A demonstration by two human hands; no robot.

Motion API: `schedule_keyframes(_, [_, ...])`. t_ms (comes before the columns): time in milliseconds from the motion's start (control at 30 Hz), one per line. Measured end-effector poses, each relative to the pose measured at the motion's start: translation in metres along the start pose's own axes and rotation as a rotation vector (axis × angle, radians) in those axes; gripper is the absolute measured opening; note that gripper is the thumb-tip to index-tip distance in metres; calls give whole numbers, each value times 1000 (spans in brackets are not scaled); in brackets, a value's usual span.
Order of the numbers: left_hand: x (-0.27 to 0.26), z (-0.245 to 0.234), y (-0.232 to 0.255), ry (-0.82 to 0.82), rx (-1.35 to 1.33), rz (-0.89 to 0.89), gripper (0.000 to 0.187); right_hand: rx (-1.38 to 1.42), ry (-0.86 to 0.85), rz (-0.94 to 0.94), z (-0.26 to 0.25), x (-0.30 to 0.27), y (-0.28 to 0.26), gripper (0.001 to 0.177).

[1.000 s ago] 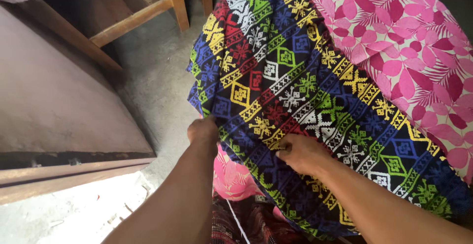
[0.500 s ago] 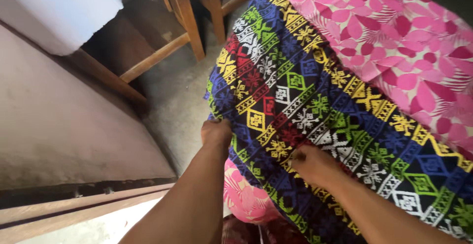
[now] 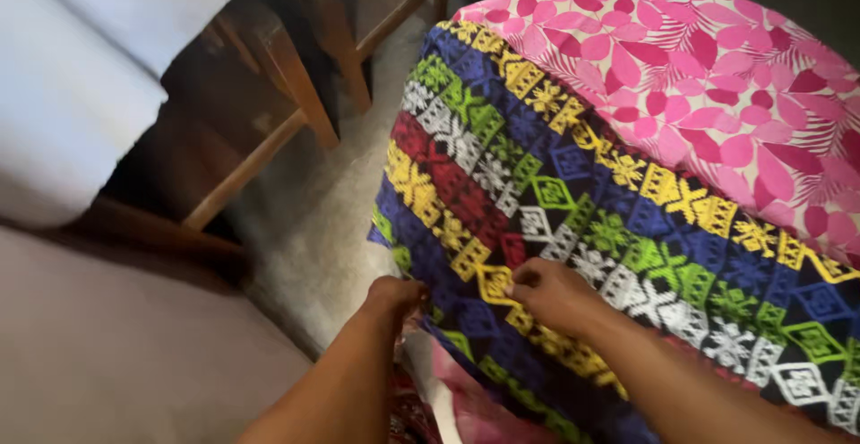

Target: The person folds a large patterned textile on a round table, aligning edges and making multiple folds to create a compact bundle. The folded textile is then placed on a nearby bed with other folded linens.

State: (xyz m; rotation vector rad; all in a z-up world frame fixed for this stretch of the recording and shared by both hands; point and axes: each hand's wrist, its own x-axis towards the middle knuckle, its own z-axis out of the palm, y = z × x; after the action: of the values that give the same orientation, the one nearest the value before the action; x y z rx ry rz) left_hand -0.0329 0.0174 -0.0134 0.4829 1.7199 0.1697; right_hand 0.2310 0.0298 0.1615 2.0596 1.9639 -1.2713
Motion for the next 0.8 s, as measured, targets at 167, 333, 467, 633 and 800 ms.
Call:
schedule_keyframes(167, [18,-70,73,373,1237,869,18,262,62,122,7,22,-44,40])
schedule_keyframes(333, [-15,-80,170,289,154,637,21,884,82,349,-6,45,-87,34])
schedule_keyframes(467, [-50,-76,222,207,112,814,25,1174,87,440,-17,62,-94,36])
schedule_keyframes(633, [-83,-79,261,204,252,812,26,1194,74,426,-23,91,-90,40])
schedule_keyframes(800, [-86,-75,293,157,348,815,26,1219,107,485,-11,97,-80,41])
